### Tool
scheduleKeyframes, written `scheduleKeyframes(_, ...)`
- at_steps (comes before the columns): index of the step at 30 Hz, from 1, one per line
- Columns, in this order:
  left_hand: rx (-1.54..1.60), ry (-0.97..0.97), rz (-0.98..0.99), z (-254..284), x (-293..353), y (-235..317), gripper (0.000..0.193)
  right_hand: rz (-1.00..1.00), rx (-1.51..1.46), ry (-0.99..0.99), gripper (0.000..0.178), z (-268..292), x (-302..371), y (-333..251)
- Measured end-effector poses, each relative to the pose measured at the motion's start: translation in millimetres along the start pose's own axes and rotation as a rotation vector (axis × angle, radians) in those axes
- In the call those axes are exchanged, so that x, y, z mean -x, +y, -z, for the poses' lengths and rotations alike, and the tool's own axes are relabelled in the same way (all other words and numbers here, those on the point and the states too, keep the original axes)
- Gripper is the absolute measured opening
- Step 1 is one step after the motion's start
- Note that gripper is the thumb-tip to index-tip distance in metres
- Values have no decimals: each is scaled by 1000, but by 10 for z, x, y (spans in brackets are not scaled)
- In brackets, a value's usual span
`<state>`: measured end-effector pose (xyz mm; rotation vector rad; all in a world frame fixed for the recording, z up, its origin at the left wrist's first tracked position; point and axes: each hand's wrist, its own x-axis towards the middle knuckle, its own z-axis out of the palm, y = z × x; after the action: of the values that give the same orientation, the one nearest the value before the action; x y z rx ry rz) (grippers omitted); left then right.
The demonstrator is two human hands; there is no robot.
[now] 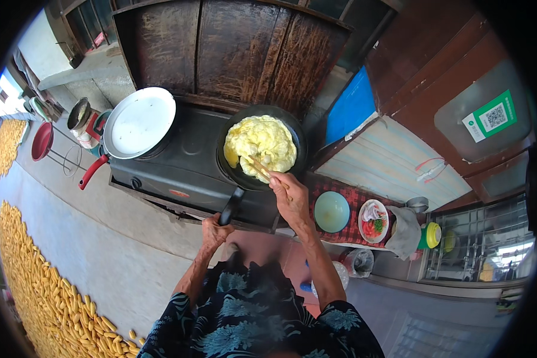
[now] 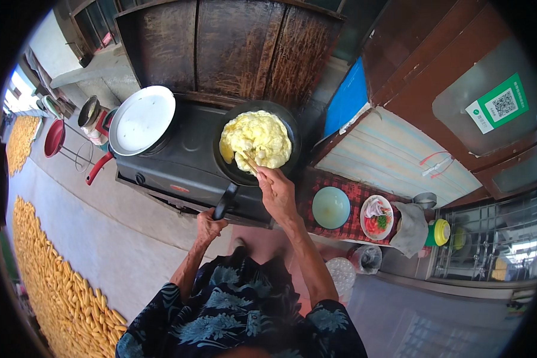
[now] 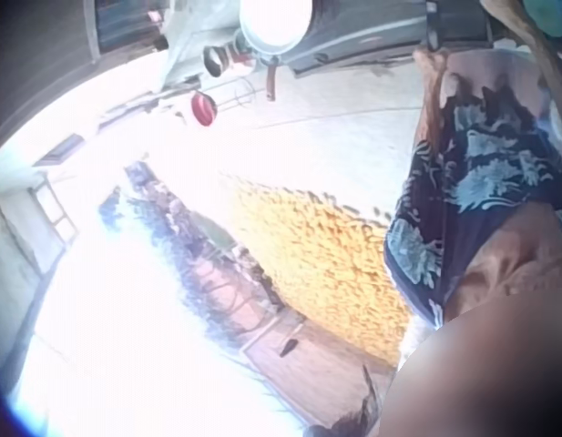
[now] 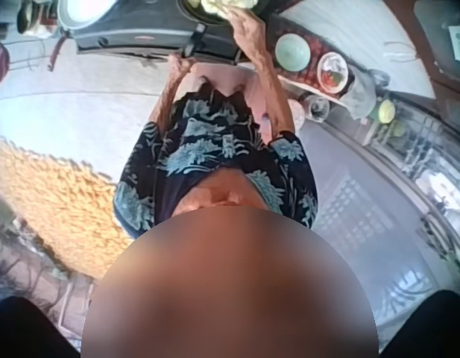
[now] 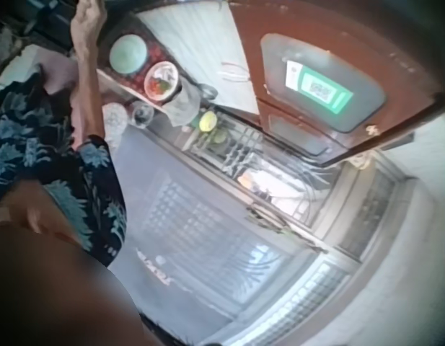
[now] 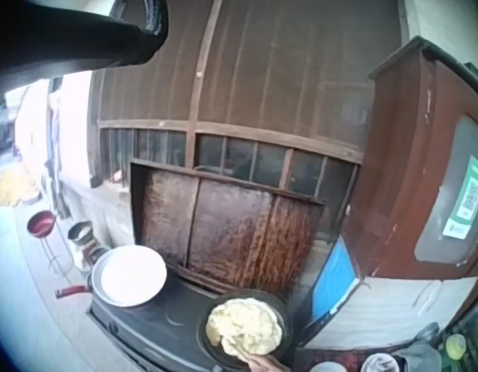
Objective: The person cooks scrambled eggs in a frying pan using chopsticks to stir and fold the mixture. They then add chopped tomatoes, onions, and green onions from a plate into the pan and continue to stir-fry the ingredients together.
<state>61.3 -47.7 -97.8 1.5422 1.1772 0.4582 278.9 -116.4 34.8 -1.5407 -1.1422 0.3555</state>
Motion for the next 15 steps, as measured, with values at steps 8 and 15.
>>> scheduleKeyframes(8, -217, 69, 20, 109, -18, 37, 25, -149, -168, 137, 20, 78, 230, 37)
scheduleKeyframes(15, -263, 76, 47, 169, 7, 102, 27, -226, -225, 272, 27, 199, 273, 239)
